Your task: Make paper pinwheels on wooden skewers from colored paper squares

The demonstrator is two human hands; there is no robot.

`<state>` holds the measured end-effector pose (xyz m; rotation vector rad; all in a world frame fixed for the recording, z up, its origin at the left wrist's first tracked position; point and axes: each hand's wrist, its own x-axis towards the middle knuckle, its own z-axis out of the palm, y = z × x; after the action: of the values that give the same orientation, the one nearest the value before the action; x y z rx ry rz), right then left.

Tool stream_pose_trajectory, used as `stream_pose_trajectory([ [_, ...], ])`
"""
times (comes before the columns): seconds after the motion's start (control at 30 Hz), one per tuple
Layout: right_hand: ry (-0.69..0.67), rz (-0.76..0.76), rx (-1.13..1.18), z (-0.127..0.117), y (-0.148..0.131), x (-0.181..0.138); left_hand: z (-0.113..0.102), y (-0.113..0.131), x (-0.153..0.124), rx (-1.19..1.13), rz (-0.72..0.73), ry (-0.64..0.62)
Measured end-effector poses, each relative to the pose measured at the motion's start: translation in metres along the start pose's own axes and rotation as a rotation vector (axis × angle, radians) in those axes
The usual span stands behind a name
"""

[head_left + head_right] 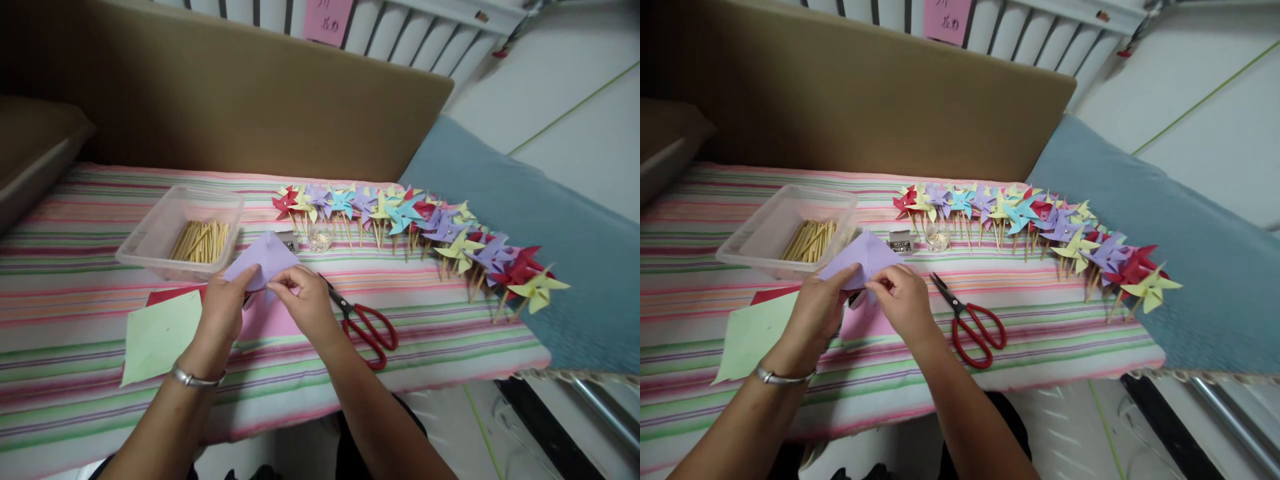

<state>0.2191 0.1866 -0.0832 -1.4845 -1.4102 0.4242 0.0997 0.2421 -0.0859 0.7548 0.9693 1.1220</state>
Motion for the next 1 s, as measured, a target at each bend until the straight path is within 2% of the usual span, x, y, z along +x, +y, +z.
stream_pose_trajectory([
  [0.17, -0.014, 0.107, 0.067, -0.002, 0.003, 0.001, 0.005, -0.002, -0.005, 0.037, -0.071, -0.033],
  [0.33, -0.037, 0.139, 0.1, -0.001, 0.005, 0.002, 0.004, -0.003, -0.006, 0.047, -0.059, -0.07],
  [0.63, 0.0, 0.271, 0.199, 0.002, 0.007, 0.003, 0.001, -0.004, -0.005, 0.06, -0.068, -0.111],
  [0.83, 0.032, 0.312, 0.211, 0.003, 0.012, 0.005, 0.004, -0.001, -0.009, 0.15, -0.032, -0.207],
  [1.0, 0.027, 0.323, 0.231, 0.003, 0.014, 0.006, 0.006, -0.004, -0.007, 0.203, 0.019, -0.175],
])
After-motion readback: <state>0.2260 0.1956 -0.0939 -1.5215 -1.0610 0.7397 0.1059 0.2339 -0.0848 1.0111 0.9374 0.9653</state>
